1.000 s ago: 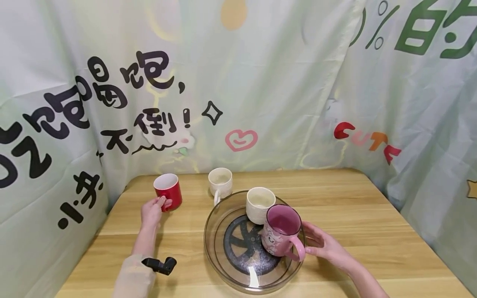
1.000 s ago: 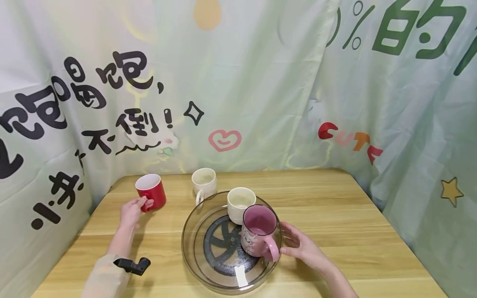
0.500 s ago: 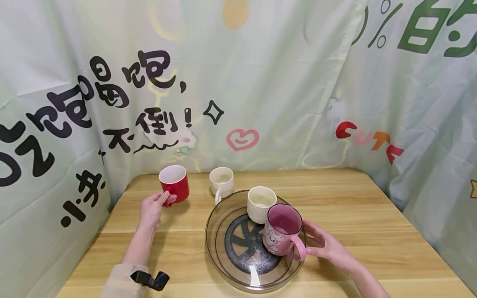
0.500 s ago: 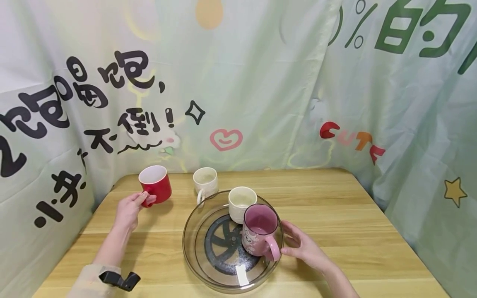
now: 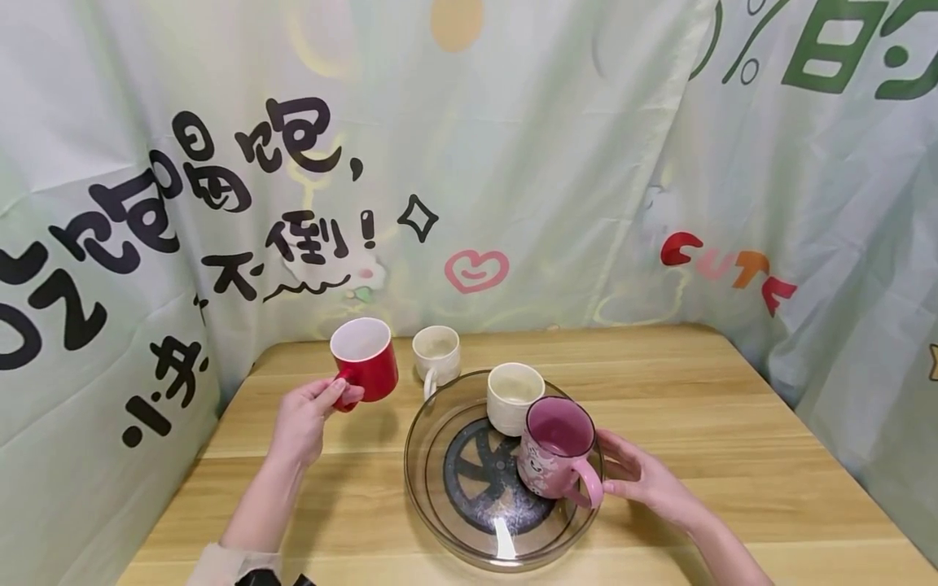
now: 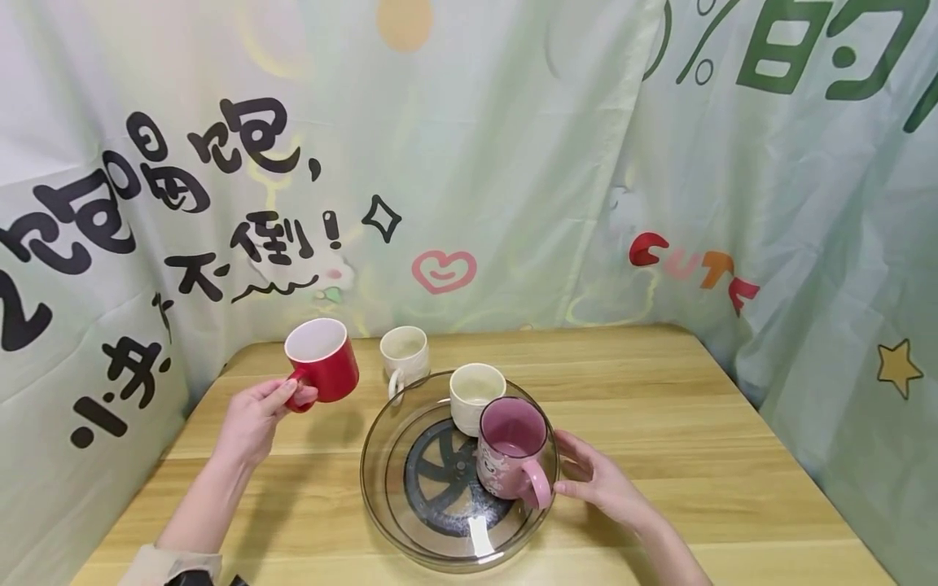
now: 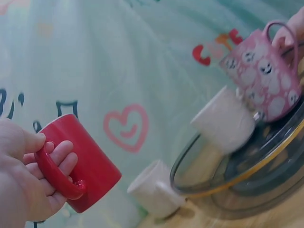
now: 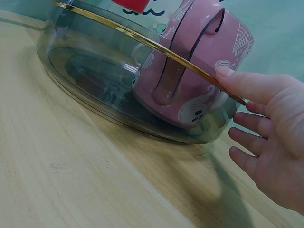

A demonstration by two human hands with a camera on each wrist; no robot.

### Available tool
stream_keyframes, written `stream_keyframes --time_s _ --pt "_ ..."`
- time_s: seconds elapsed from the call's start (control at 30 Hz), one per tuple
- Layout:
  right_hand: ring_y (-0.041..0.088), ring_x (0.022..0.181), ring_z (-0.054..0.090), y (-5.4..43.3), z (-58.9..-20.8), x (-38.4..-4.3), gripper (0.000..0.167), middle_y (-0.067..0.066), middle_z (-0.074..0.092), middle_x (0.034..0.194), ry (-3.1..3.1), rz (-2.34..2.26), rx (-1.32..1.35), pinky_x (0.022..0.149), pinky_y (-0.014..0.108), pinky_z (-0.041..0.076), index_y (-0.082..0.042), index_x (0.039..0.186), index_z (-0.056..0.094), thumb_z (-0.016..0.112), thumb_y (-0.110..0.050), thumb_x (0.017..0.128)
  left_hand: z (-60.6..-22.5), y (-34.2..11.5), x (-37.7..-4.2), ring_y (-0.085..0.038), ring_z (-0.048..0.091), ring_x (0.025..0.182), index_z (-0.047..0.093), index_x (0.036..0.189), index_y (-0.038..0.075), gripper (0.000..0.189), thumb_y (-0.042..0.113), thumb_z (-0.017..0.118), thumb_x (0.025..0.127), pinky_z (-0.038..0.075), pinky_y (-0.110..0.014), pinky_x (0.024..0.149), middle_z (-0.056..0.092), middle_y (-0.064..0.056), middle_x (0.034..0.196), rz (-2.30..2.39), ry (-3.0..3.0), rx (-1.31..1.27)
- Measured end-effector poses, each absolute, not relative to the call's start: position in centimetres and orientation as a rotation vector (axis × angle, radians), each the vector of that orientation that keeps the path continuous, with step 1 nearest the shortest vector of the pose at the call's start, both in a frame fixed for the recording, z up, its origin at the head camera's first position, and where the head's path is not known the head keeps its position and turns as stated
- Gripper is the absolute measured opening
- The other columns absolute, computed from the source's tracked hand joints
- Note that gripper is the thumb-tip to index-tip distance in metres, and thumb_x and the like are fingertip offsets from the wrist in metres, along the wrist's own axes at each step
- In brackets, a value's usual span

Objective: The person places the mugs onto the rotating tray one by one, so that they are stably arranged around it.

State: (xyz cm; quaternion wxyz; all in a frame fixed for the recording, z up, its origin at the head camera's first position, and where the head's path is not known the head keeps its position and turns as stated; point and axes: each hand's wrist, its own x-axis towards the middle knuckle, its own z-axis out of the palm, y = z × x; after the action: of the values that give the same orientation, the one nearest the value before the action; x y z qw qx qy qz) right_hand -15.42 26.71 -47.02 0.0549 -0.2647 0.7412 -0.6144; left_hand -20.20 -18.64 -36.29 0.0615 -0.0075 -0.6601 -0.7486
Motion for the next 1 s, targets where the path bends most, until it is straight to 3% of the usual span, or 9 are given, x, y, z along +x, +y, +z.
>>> stream_keyframes --time_s 0.17,0.47,1.0 --pt "-0.005 0.117 0.042 26.7 -47.0 -15.6 0.069 0.047 0.019 0.133 2.263 -1.868 -0.801 0.095 0.013 0.035 0.023 0.134 0.016 0.060 0.006 0.084 -35.6 -17.4 -18.5 -0.011 0.066 0.072 0.067 0.077 0.009 0.022 0.002 0.053 0.092 0.049 -0.026 0.074 0.070 0.002 0.070 -2.294 -2.025 -0.129" --pt "-0.005 0.109 0.049 26.5 -46.8 -15.3 0.063 0.045 0.033 0.128 2.387 -1.872 -0.633 0.090 0.012 0.039 0.024 0.130 0.027 0.063 0.004 0.083 -35.8 -15.2 -15.9 -0.012 0.061 0.075 0.066 0.090 -0.007 0.017 0.003 0.053 0.092 0.047 -0.027 0.073 0.070 0.002 0.072 -2.317 -2.142 -0.335" --pt "-0.005 0.107 0.050 26.6 -46.9 -15.3 0.062 0.043 0.035 0.129 2.411 -1.832 -0.605 0.089 0.015 0.043 0.022 0.131 0.029 0.063 0.001 0.084 -37.5 -12.7 -13.7 -0.010 0.063 0.079 0.055 0.098 -0.024 0.032 0.008 0.052 0.093 0.045 -0.026 0.078 0.070 0.006 0.078 -2.355 -2.319 -0.629"
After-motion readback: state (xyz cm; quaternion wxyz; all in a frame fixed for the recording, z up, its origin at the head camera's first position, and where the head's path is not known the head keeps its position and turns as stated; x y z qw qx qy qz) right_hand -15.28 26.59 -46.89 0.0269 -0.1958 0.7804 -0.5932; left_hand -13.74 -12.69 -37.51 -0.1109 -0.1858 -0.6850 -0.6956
